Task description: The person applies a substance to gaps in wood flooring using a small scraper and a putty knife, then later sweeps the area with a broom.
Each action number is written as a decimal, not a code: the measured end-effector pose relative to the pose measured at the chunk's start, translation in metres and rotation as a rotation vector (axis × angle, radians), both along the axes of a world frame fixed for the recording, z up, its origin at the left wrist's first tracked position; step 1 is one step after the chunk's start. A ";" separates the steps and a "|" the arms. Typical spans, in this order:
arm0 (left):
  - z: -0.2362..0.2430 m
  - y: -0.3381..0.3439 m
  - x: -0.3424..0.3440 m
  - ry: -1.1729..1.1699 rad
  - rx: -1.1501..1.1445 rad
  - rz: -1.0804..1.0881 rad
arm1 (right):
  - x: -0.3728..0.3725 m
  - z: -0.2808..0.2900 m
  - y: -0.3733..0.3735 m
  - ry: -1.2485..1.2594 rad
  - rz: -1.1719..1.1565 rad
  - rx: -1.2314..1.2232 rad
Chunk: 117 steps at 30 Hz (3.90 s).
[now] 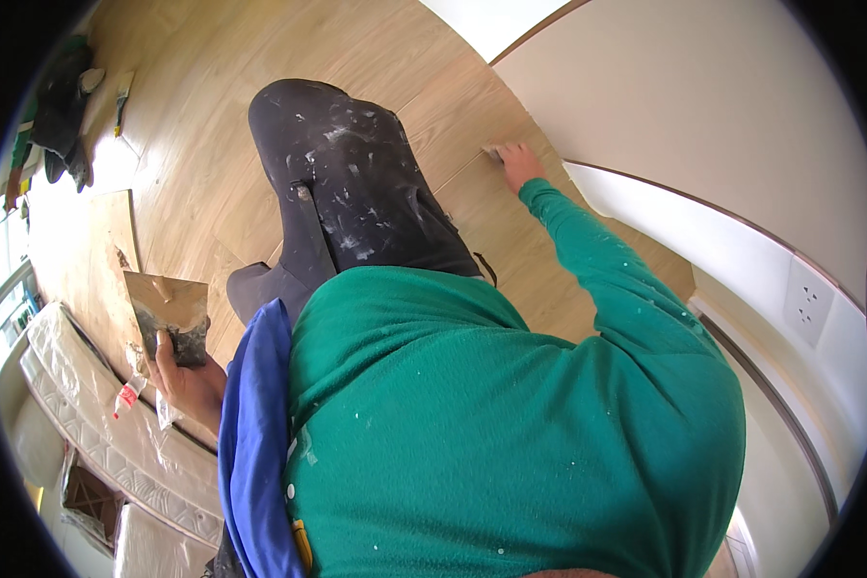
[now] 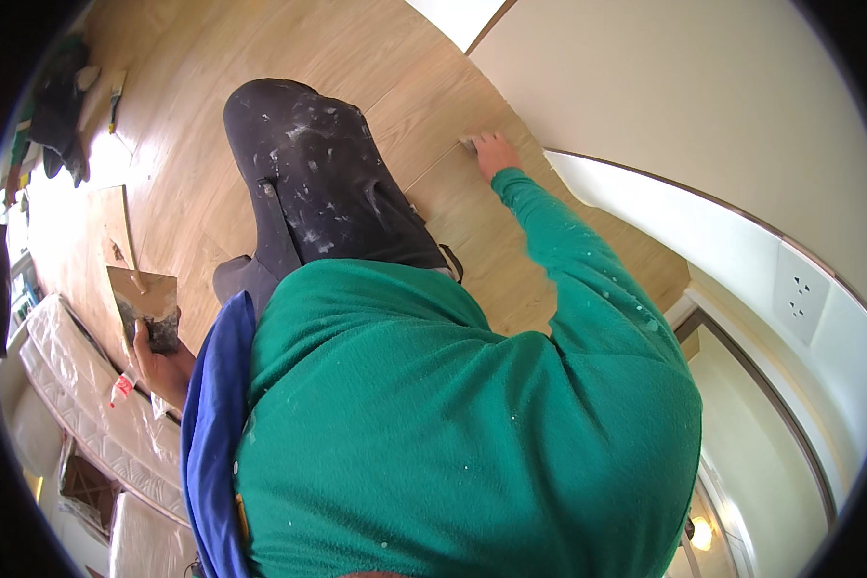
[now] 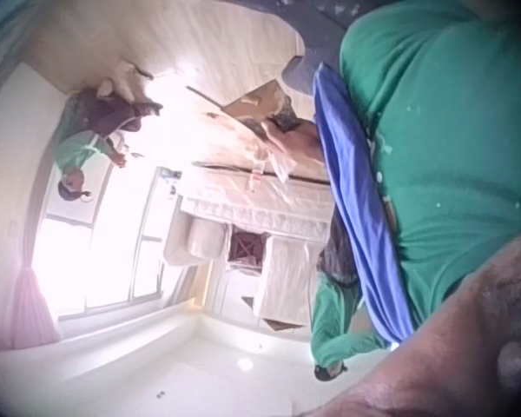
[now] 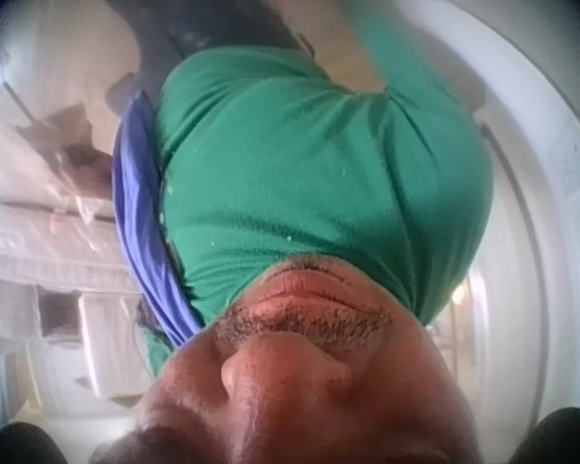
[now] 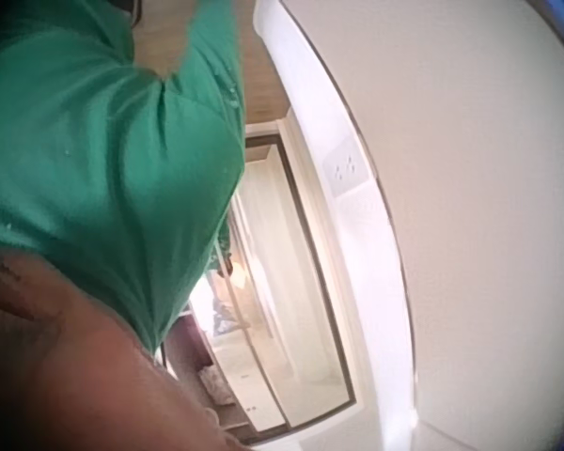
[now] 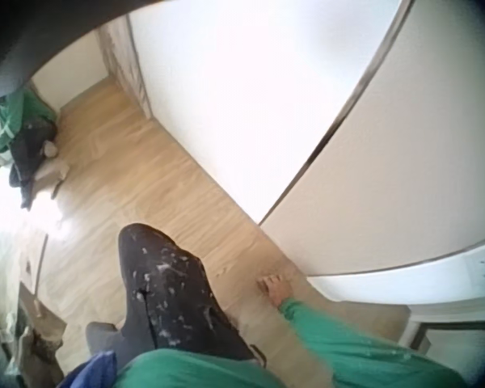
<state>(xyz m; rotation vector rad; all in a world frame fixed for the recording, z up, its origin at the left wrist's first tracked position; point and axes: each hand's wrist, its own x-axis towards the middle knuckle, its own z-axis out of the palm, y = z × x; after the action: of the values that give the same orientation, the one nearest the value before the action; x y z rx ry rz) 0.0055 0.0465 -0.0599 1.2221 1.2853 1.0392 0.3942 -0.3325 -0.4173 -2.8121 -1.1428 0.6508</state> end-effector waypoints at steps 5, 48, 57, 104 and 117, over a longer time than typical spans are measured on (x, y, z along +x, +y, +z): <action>0.005 0.004 0.012 0.161 0.089 -0.006 | 0.005 -0.020 0.003 -0.300 0.023 0.169; 0.004 0.002 -0.002 0.012 0.018 0.035 | 0.062 -0.019 0.024 -0.144 -0.421 -0.032; -0.001 -0.005 0.032 -0.324 -0.217 -0.121 | -0.076 -0.027 0.050 -0.007 -0.302 -0.038; -0.024 -0.009 -0.022 -0.137 0.021 -0.116 | 0.064 0.152 0.184 0.569 -0.280 0.250; -0.031 -0.029 -0.038 0.129 0.055 -0.036 | 0.048 -0.040 0.189 -0.147 0.384 0.262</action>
<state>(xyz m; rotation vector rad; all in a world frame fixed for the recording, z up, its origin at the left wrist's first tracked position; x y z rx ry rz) -0.0326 0.0177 -0.0906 1.3683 1.3358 0.9891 0.4421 -0.1434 -0.4571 -2.4735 -1.6801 0.2811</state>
